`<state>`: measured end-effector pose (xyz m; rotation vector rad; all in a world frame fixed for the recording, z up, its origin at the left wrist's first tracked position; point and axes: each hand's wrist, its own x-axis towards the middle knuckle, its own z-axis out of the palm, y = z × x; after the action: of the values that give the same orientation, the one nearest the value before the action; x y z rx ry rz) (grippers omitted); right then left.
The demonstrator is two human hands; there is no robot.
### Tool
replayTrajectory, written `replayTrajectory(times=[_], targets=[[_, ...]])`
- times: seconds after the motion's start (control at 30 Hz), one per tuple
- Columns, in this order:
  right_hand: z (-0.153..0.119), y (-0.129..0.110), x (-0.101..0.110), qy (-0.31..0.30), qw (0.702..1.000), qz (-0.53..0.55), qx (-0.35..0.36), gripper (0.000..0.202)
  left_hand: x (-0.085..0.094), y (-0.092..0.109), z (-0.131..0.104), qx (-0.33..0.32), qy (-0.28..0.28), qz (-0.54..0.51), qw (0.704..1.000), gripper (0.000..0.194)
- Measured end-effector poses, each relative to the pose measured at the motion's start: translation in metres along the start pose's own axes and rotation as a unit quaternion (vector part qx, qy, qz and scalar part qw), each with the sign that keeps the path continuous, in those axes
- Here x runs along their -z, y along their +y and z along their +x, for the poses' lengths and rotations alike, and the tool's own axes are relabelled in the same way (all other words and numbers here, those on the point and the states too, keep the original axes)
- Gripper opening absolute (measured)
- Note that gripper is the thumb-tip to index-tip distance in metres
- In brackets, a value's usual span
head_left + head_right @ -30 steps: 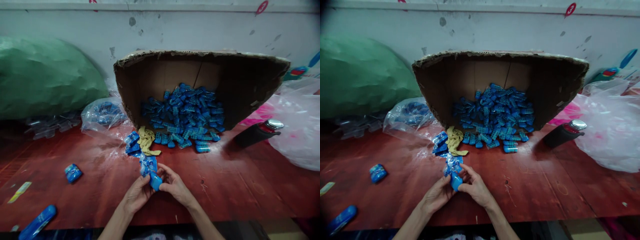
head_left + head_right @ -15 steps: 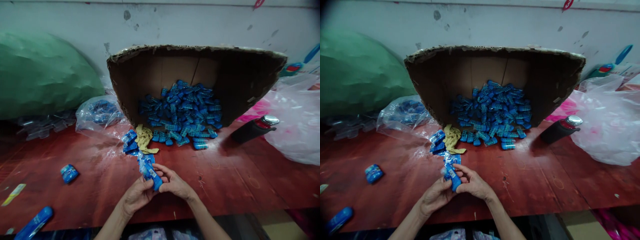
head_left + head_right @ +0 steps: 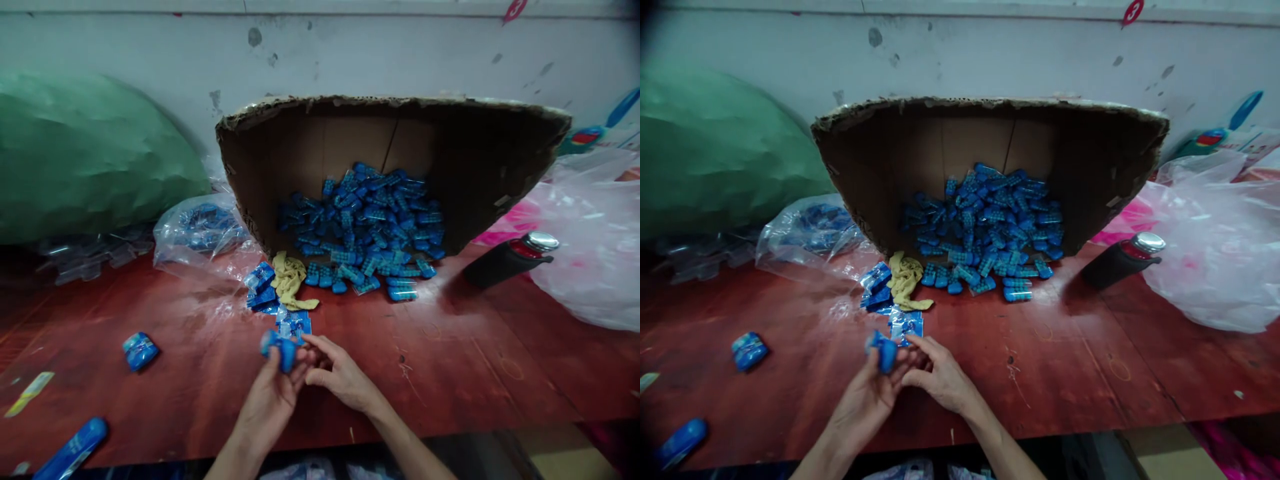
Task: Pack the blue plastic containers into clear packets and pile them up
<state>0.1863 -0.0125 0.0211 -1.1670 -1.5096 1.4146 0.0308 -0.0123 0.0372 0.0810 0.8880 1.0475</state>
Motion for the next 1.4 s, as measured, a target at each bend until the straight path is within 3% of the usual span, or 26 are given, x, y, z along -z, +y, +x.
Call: replayTrajectory(times=[0.13,0.2,0.33,0.4,0.5,0.63,0.77,0.87,0.97,1.03,1.1,1.3,1.4], targets=[[0.017,0.001,0.006,0.056,0.974,-0.212,0.049,0.031,0.031,0.047,-0.007,-0.147,0.081,-0.059,0.984,0.038],[0.031,0.003,0.004,0.072,0.943,-0.321,0.058,0.026,0.040,0.057,-0.012,-0.134,0.120,-0.044,0.983,0.033],[0.052,0.012,-0.009,0.109,0.864,-0.491,0.039,0.010,0.035,0.036,-0.009,-0.072,0.123,0.104,0.984,0.018],[0.054,0.016,-0.015,0.119,0.845,-0.520,0.038,0.010,0.028,0.021,-0.001,-0.114,0.119,0.190,0.968,0.026],[0.049,0.017,-0.018,0.126,0.840,-0.525,0.049,0.013,0.020,0.008,0.013,-0.189,0.145,0.259,0.936,0.039],[0.035,0.006,-0.017,0.147,0.855,-0.493,0.068,0.017,0.014,0.007,0.026,-0.211,0.155,0.315,0.912,0.055],[0.026,-0.004,-0.017,0.143,0.894,-0.415,0.090,0.020,0.009,0.007,0.034,-0.180,0.101,0.373,0.905,0.029],[0.030,-0.002,-0.013,0.161,0.945,-0.275,0.074,0.027,0.007,0.005,0.037,-0.170,0.088,0.351,0.917,0.021],[0.040,0.004,-0.009,0.151,0.988,-0.040,-0.012,0.032,0.004,0.003,0.037,-0.121,0.048,0.276,0.952,0.021],[0.046,0.009,-0.008,0.121,0.989,0.063,-0.061,0.016,0.002,0.001,0.036,-0.104,0.036,0.242,0.964,0.021],[0.048,0.012,-0.009,0.109,0.987,0.095,-0.075,0.015,-0.001,-0.002,0.034,-0.104,0.035,0.231,0.967,0.021],[0.044,0.015,-0.018,0.154,0.982,0.079,-0.072,0.017,-0.009,-0.012,0.037,-0.145,0.081,0.229,0.959,0.023],[0.042,0.014,-0.018,0.194,0.978,0.038,-0.068,0.023,-0.013,-0.014,0.040,-0.136,0.083,0.236,0.959,0.026]])
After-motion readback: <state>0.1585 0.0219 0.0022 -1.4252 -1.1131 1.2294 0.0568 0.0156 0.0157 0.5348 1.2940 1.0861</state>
